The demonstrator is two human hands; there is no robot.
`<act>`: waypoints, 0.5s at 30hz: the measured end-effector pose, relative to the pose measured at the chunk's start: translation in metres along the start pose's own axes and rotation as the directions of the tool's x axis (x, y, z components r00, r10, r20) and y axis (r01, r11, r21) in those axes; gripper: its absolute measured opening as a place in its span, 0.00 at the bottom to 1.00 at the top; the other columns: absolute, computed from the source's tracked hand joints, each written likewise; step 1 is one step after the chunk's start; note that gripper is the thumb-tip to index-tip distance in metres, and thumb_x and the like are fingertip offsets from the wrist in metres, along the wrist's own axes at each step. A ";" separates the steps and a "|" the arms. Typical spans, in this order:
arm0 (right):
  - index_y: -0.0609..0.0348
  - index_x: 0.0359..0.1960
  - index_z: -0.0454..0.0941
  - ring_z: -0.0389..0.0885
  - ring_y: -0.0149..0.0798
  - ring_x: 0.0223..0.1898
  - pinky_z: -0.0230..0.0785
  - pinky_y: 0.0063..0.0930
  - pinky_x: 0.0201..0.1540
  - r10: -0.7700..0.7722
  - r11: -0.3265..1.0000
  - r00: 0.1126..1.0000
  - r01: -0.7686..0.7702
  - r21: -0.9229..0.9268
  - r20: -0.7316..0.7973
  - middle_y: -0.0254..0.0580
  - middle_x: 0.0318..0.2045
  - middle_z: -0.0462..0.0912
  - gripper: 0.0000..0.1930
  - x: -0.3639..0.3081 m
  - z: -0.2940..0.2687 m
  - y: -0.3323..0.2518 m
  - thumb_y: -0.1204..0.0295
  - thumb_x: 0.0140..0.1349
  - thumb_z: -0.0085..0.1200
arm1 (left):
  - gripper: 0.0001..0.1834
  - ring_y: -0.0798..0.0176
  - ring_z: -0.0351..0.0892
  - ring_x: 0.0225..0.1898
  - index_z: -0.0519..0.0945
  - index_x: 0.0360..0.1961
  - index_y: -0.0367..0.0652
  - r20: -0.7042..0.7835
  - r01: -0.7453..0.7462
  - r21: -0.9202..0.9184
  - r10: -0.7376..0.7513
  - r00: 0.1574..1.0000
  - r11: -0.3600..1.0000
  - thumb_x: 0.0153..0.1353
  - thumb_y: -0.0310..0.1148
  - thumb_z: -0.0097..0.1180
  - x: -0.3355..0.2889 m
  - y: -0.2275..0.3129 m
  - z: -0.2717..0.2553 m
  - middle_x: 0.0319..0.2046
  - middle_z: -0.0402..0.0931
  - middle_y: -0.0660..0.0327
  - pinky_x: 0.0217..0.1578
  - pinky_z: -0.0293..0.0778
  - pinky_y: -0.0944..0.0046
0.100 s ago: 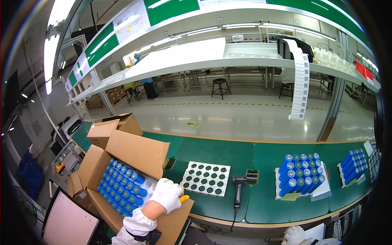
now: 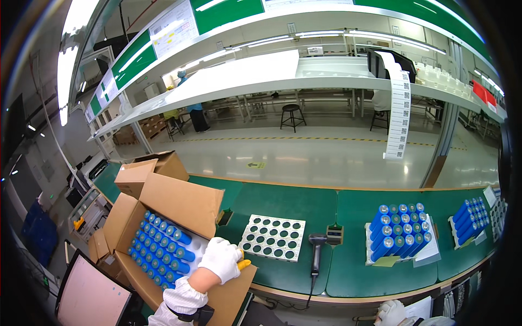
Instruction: The worker is picking up blue cylindrical battery cells from a cardboard box, placing them into white plastic grid templates, and using a barcode scanner to track components.
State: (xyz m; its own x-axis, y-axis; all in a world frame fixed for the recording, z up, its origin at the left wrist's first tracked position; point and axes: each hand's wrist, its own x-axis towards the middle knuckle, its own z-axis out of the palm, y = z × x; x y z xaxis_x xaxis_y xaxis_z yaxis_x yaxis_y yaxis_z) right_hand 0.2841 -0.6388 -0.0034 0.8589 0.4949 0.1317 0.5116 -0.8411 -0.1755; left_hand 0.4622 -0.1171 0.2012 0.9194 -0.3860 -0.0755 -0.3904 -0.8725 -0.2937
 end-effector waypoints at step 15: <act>0.56 0.25 0.78 0.75 0.50 0.44 0.68 0.46 0.47 0.000 1.000 1.000 0.000 -0.004 0.016 0.45 0.36 0.78 0.11 -0.001 0.003 0.002 0.65 0.40 0.59 | 0.17 0.58 0.80 0.39 0.86 0.32 0.50 0.016 0.001 0.023 -0.001 1.000 1.000 0.60 0.50 0.56 0.001 0.002 -0.005 0.31 0.82 0.60 0.52 0.64 0.58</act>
State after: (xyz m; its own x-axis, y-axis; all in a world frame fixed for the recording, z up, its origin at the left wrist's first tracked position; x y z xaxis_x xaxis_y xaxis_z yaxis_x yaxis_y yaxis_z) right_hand 0.2845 -0.6402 -0.0068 0.8592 0.4984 0.1158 0.5115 -0.8419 -0.1719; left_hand 0.4622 -0.1206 0.2054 0.9206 -0.3798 -0.0904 -0.3882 -0.8658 -0.3158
